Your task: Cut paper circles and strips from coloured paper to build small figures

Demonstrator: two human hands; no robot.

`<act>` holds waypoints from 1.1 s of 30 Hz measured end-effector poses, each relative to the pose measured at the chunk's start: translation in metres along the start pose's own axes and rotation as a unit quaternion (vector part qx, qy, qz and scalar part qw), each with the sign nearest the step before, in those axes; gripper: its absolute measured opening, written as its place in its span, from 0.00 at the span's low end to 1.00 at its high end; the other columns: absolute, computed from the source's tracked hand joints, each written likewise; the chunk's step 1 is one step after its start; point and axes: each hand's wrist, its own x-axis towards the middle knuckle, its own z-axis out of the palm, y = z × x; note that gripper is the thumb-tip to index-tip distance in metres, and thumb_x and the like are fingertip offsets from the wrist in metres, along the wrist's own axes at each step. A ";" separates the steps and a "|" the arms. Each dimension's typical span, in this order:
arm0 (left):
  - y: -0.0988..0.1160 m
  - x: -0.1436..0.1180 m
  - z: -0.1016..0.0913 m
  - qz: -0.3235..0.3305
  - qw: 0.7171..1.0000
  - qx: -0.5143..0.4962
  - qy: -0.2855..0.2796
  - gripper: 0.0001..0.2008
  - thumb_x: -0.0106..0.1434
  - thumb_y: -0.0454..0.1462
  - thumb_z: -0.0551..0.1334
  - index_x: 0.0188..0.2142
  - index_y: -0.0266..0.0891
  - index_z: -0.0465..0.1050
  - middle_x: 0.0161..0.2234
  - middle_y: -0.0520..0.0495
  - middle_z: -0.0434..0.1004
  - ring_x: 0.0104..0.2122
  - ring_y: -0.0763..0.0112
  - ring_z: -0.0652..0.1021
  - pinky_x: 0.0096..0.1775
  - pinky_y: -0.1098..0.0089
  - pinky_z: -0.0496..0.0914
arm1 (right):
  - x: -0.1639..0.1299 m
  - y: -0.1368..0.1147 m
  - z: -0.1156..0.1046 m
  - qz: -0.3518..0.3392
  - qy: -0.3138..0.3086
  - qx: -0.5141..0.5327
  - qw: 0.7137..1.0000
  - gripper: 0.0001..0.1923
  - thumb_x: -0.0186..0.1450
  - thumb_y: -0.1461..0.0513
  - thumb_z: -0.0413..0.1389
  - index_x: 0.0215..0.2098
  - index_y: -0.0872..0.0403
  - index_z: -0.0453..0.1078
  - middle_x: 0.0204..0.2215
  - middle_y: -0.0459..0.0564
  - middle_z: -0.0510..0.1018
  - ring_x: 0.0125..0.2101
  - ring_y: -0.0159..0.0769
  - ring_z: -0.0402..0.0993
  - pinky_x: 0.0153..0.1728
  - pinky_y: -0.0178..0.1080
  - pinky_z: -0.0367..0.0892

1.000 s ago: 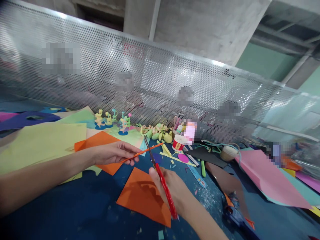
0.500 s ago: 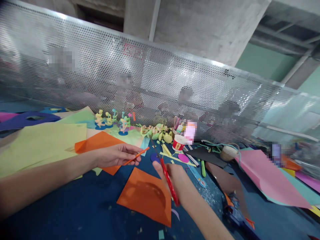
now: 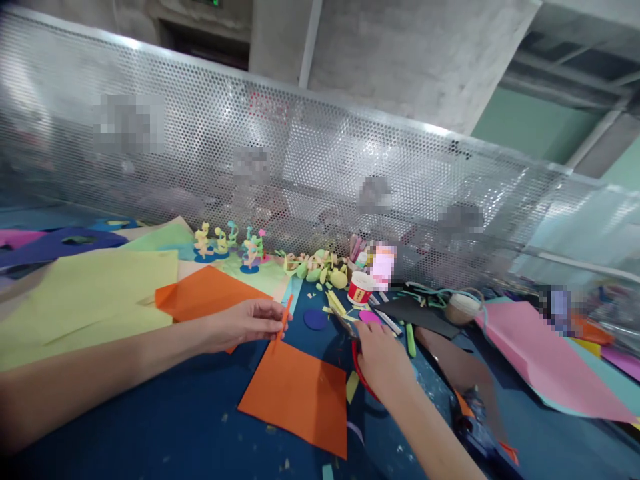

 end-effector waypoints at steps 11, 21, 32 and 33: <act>-0.018 0.003 0.015 0.068 0.993 0.093 0.034 0.14 0.53 0.42 0.65 0.37 0.37 0.75 0.31 0.49 0.76 0.32 0.72 0.73 0.40 0.70 0.65 | 0.001 -0.013 -0.017 0.005 0.051 0.334 0.941 0.14 0.62 0.57 0.50 0.43 0.55 0.68 0.36 0.54 0.77 0.36 0.42 0.74 0.38 0.42 0.68; -0.021 -0.001 0.021 0.038 0.991 0.126 -0.009 0.12 0.51 0.40 0.67 0.35 0.39 0.77 0.30 0.51 0.76 0.30 0.75 0.72 0.34 0.75 0.64 | -0.012 -0.064 -0.023 -0.040 0.032 0.655 0.754 0.14 0.57 0.52 0.56 0.31 0.55 0.72 0.26 0.48 0.76 0.26 0.31 0.71 0.31 0.34 0.68; -0.015 -0.004 0.019 0.090 0.905 0.416 0.013 0.20 0.57 0.50 0.58 0.43 0.42 0.73 0.39 0.46 0.74 0.39 0.65 0.73 0.41 0.68 0.66 | -0.007 -0.050 -0.019 0.003 0.170 0.614 0.771 0.15 0.60 0.51 0.54 0.32 0.54 0.69 0.25 0.47 0.74 0.27 0.32 0.70 0.30 0.34 0.66; -0.013 -0.007 0.020 0.109 0.877 0.469 0.001 0.23 0.54 0.52 0.60 0.46 0.44 0.72 0.43 0.45 0.72 0.43 0.62 0.71 0.44 0.66 0.65 | -0.007 -0.046 -0.019 0.003 0.190 0.582 0.791 0.15 0.61 0.51 0.52 0.33 0.54 0.69 0.25 0.47 0.74 0.26 0.33 0.69 0.28 0.34 0.66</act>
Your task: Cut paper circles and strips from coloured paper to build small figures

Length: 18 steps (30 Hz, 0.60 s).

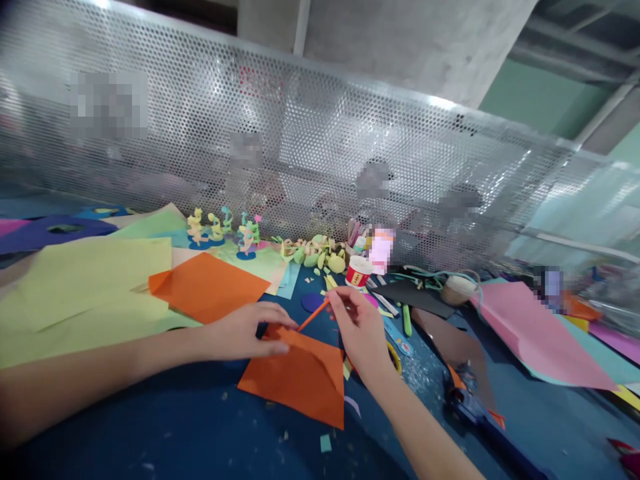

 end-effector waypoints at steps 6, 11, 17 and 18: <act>0.005 -0.009 0.001 0.065 0.985 0.147 -0.064 0.40 0.45 0.57 0.63 0.55 0.45 0.62 0.51 0.41 0.63 0.52 0.50 0.62 0.53 0.56 0.57 | 0.000 0.010 -0.005 -0.042 -0.018 -0.086 0.995 0.13 0.64 0.50 0.45 0.33 0.50 0.61 0.29 0.49 0.74 0.25 0.34 0.70 0.25 0.36 0.67; 0.002 -0.008 0.001 0.021 0.993 0.102 -0.056 0.34 0.49 0.54 0.63 0.55 0.50 0.61 0.48 0.44 0.62 0.49 0.55 0.65 0.48 0.61 0.63 | 0.010 0.024 -0.009 0.022 0.055 0.028 0.998 0.13 0.65 0.48 0.42 0.36 0.49 0.54 0.30 0.52 0.76 0.26 0.39 0.74 0.25 0.41 0.70; -0.018 0.007 -0.019 -0.009 0.995 0.102 0.013 0.12 0.58 0.36 0.55 0.40 0.44 0.73 0.39 0.47 0.66 0.39 0.67 0.71 0.44 0.68 0.65 | 0.023 0.046 -0.020 0.036 0.093 0.070 0.993 0.13 0.63 0.49 0.46 0.34 0.49 0.53 0.29 0.51 0.75 0.29 0.40 0.76 0.31 0.45 0.72; -0.025 0.010 -0.026 -0.022 0.992 0.122 0.040 0.13 0.58 0.34 0.54 0.39 0.43 0.74 0.38 0.47 0.66 0.38 0.67 0.72 0.42 0.68 0.66 | 0.023 0.048 -0.022 0.035 0.092 0.065 0.993 0.13 0.63 0.49 0.46 0.34 0.49 0.53 0.29 0.51 0.76 0.28 0.40 0.76 0.31 0.45 0.72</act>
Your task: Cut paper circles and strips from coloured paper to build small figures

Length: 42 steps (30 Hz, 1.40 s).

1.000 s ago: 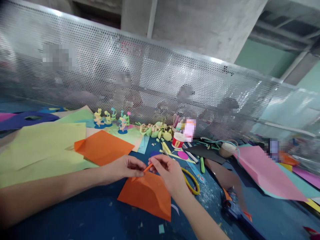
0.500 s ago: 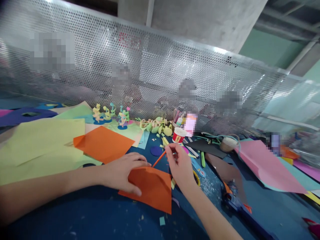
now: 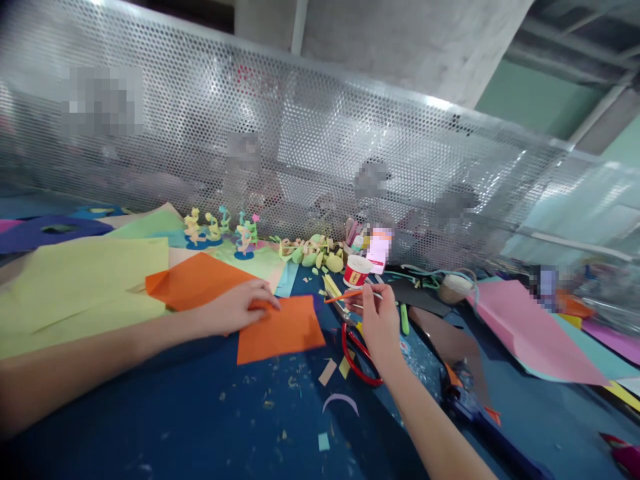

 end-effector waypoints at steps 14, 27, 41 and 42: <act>-0.008 0.025 -0.005 0.070 0.982 0.153 0.086 0.14 0.61 0.39 0.53 0.43 0.40 0.73 0.49 0.42 0.68 0.52 0.59 0.66 0.53 0.60 0.59 | -0.011 -0.001 0.007 -0.069 -0.175 -0.160 0.969 0.10 0.62 0.52 0.50 0.34 0.49 0.62 0.28 0.48 0.76 0.29 0.40 0.74 0.35 0.44 0.69; 0.011 0.071 0.047 0.096 0.992 0.078 0.030 0.22 0.54 0.50 0.60 0.40 0.36 0.74 0.39 0.39 0.73 0.43 0.56 0.70 0.47 0.58 0.62 | -0.007 0.011 0.005 -0.040 -0.182 -0.094 0.978 0.14 0.62 0.51 0.48 0.32 0.52 0.64 0.26 0.49 0.76 0.27 0.38 0.74 0.32 0.42 0.71; 0.027 -0.015 0.032 0.109 0.993 0.011 -0.036 0.24 0.53 0.49 0.63 0.47 0.43 0.69 0.47 0.43 0.65 0.48 0.57 0.65 0.50 0.60 0.60 | -0.059 -0.017 0.036 -0.075 -0.332 -0.107 0.934 0.11 0.65 0.55 0.49 0.40 0.51 0.68 0.33 0.46 0.76 0.34 0.34 0.73 0.36 0.34 0.67; 0.026 -0.016 0.033 0.108 0.994 0.005 -0.032 0.26 0.52 0.49 0.63 0.49 0.43 0.68 0.48 0.43 0.64 0.49 0.57 0.65 0.50 0.60 0.60 | -0.060 -0.015 0.037 -0.074 -0.331 -0.114 0.934 0.11 0.64 0.56 0.49 0.40 0.51 0.68 0.33 0.46 0.76 0.34 0.34 0.73 0.36 0.34 0.67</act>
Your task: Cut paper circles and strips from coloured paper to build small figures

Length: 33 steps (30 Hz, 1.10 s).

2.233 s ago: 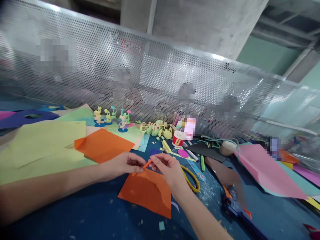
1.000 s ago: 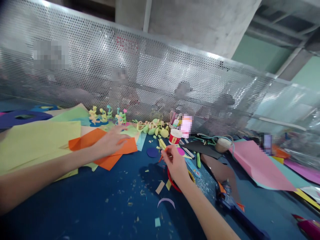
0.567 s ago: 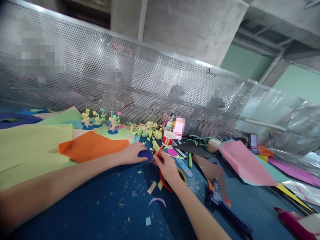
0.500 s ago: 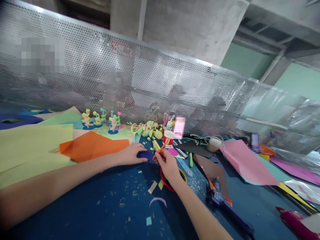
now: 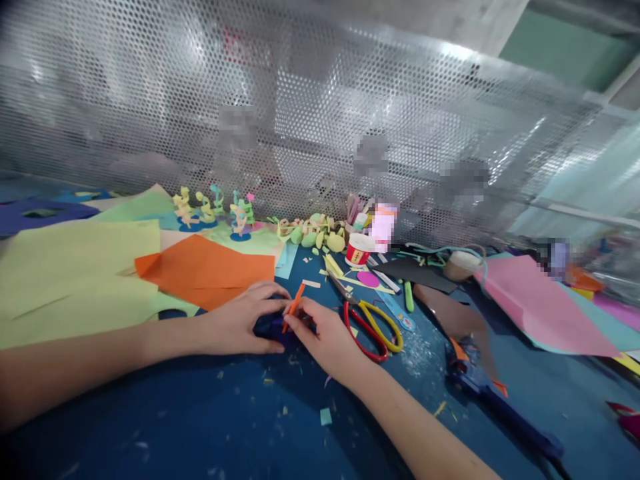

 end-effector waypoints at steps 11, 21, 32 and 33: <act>-0.006 -0.004 0.001 -0.045 0.998 -0.044 -0.007 0.33 0.56 0.50 0.60 0.58 0.47 0.55 0.50 0.44 0.67 0.50 0.58 0.65 0.50 0.60 0.61 | 0.004 0.011 0.002 0.027 0.007 -0.041 0.999 0.09 0.64 0.55 0.50 0.37 0.50 0.69 0.30 0.45 0.76 0.31 0.34 0.73 0.33 0.35 0.66; 0.000 -0.008 0.000 -0.050 0.996 -0.023 0.064 0.22 0.63 0.40 0.54 0.56 0.46 0.56 0.42 0.48 0.72 0.42 0.66 0.72 0.46 0.64 0.65 | 0.005 0.009 -0.001 0.032 0.006 0.065 0.997 0.14 0.65 0.58 0.49 0.48 0.52 0.64 0.30 0.46 0.73 0.29 0.31 0.71 0.33 0.35 0.67; -0.008 -0.006 -0.002 0.012 0.992 0.035 0.121 0.18 0.64 0.36 0.53 0.54 0.48 0.63 0.48 0.47 0.66 0.49 0.67 0.67 0.50 0.65 0.62 | 0.007 0.016 -0.012 0.104 -0.001 0.359 0.928 0.07 0.61 0.62 0.52 0.33 0.56 0.72 0.23 0.47 0.75 0.25 0.29 0.70 0.26 0.31 0.64; -0.008 -0.005 -0.001 0.018 0.992 0.028 0.118 0.18 0.64 0.36 0.54 0.53 0.47 0.64 0.47 0.46 0.67 0.48 0.67 0.68 0.49 0.66 0.63 | 0.008 0.017 -0.014 0.112 -0.001 0.382 0.917 0.07 0.61 0.63 0.53 0.35 0.55 0.72 0.25 0.48 0.76 0.28 0.30 0.71 0.27 0.31 0.64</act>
